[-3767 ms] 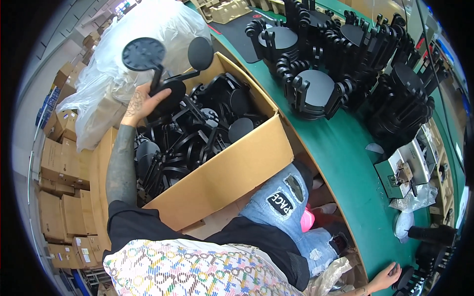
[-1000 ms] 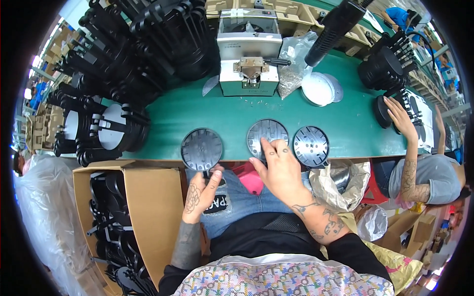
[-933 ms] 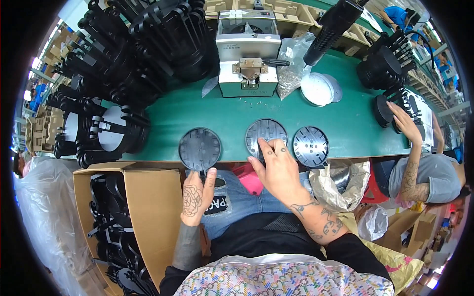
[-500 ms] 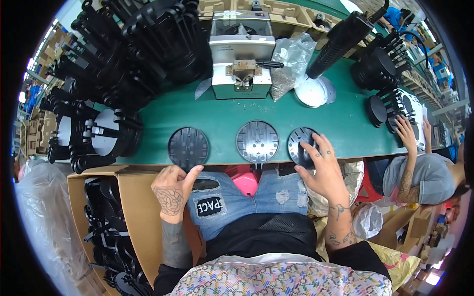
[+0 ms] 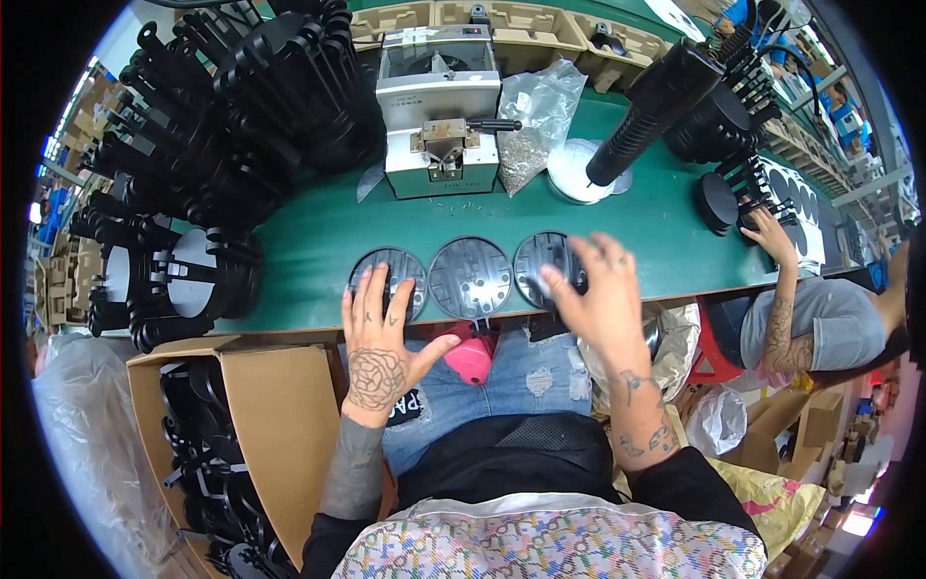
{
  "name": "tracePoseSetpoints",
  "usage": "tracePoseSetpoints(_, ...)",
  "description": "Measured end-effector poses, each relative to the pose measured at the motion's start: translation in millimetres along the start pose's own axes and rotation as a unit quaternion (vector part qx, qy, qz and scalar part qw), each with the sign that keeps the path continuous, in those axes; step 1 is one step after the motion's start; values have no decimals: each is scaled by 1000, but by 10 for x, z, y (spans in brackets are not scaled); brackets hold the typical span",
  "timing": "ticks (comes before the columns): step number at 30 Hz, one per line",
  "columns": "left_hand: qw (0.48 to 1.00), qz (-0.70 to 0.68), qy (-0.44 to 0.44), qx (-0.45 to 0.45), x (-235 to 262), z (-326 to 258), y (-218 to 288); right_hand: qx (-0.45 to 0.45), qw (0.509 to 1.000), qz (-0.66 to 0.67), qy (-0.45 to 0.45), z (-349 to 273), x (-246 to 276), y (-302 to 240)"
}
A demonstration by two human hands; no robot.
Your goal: The person assembles black plastic base components with white circular covers using a pneumatic screwdriver.
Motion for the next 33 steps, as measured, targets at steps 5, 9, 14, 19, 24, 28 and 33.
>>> tracePoseSetpoints(5,994,-73,51,-67,-43,121,370,70,987,-53,131,734,-138,658)
tracePoseSetpoints(9,988,-96,25,-121,-65,132,613,135,975,-111,133,755,-190,651)
tracePoseSetpoints(14,984,-107,-6,-142,-199,280,885,269,938,-47,211,437,-12,604)
tracePoseSetpoints(19,991,-95,18,-95,-316,417,1034,359,915,80,167,-36,136,383)
tracePoseSetpoints(24,986,-96,16,-132,-412,401,1095,328,937,117,29,-243,-8,493)
tracePoseSetpoints(28,987,-67,-17,-144,-478,380,1115,300,948,103,20,-239,-9,506)
tracePoseSetpoints(33,987,-60,-39,-144,-461,410,1117,255,960,106,41,-350,-80,439)
Point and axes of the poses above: each hand's wrist, its own z-axis towards the middle knuckle, its own x-axis out of the back of the hand, y = z × x, the point moved 4 cm from there along z, towards the middle knuckle, and after that the axes turned 5 degrees about z, right-handed, at the moved point
